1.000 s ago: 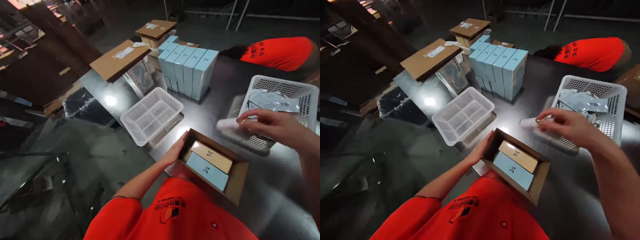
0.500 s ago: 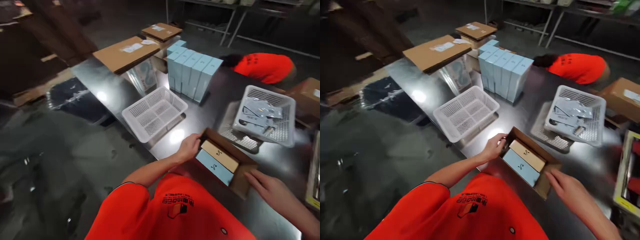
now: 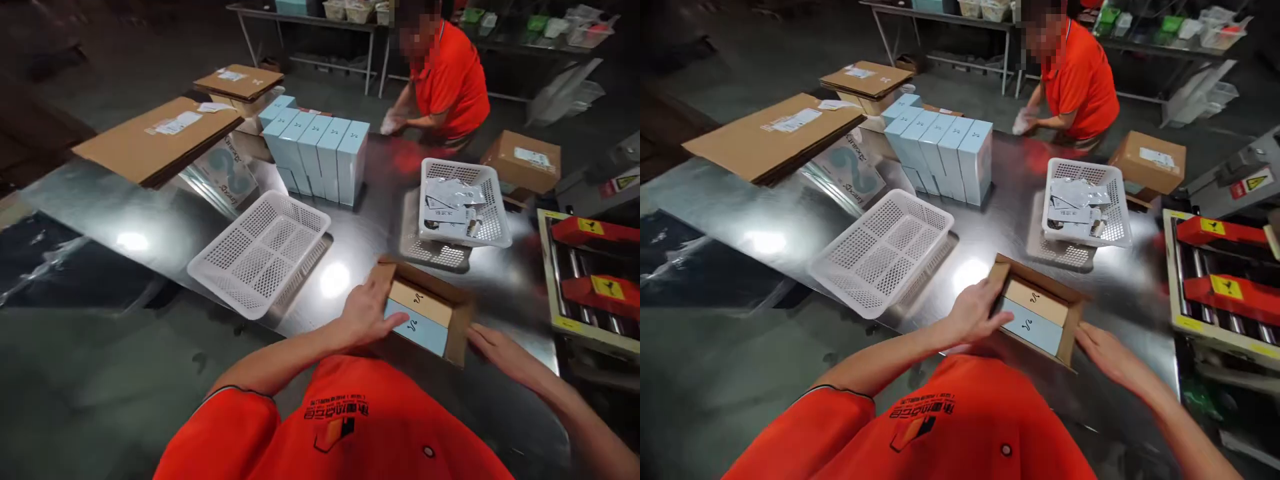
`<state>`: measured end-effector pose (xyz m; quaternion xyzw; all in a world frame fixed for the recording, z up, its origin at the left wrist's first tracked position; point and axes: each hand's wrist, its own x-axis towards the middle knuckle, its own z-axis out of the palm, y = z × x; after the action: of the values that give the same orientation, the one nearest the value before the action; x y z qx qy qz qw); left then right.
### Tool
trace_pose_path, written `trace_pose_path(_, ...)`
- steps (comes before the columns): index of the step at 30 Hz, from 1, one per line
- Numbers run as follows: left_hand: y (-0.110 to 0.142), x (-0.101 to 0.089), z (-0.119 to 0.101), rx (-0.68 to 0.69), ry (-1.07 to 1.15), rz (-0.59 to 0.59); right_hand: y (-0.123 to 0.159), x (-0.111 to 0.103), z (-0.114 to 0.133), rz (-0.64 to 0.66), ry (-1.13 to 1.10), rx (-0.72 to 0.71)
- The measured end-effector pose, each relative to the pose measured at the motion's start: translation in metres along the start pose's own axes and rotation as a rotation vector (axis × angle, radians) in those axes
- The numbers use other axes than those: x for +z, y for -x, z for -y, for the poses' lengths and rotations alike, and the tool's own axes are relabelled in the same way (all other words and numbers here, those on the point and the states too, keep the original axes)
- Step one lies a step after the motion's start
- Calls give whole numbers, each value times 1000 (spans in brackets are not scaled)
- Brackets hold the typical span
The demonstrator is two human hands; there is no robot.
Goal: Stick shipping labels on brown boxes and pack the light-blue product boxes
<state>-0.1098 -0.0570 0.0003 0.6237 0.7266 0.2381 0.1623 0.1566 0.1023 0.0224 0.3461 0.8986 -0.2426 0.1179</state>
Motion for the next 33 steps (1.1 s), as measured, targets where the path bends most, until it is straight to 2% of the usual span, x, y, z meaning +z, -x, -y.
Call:
trace_pose_path(3,-5,14,-19,123,-203,218,-20,28,12,63,-74,-27)
trace_pose_path(5,-17,25,-22,145,-290,241,-37,25,15,29,-44,-7)
trace_pose_path(6,-24,31,-20,164,-308,215,-42,18,14,-52,-43,-5)
trace_pose_path(9,-45,50,-7,205,-314,50,-48,-5,5,-514,22,8)
trace_pose_path(10,-50,55,-2,219,-308,-6,-46,-6,1,-610,64,4)
trace_pose_path(11,-52,60,3,235,-294,-59,-43,-2,-2,-634,104,-4)
trace_pose_path(12,-52,64,8,249,-272,-109,-39,7,-6,-599,138,-16)
trace_pose_path(14,-47,67,19,249,-206,-201,-26,36,-13,-463,183,-50)
trace_pose_path(15,-44,66,25,200,-163,-239,-19,52,-16,-411,197,-63)
trace_pose_path(17,-38,62,38,-35,-35,-260,-6,78,-19,-344,216,-70)
trace_pose_path(19,-33,58,47,-324,223,-126,0,88,-16,-313,221,-47)
trace_pose_path(21,-29,61,46,-537,567,80,-2,84,-4,-349,248,11)
trace_pose_path(23,-24,71,30,-698,847,228,-6,77,18,-404,263,27)
trace_pose_path(25,-21,90,3,-834,1046,305,-9,79,42,-423,215,-28)
trace_pose_path(27,-20,112,-28,-875,1252,402,-7,90,54,-421,142,-75)
trace_pose_path(28,-21,123,-42,-860,1351,461,-5,98,52,-432,124,-62)
trace_pose_path(30,-28,144,-64,-856,1518,550,1,112,28,-470,142,1)
trace_pose_path(33,-45,172,-83,-1016,1630,571,8,112,-46,-497,246,16)
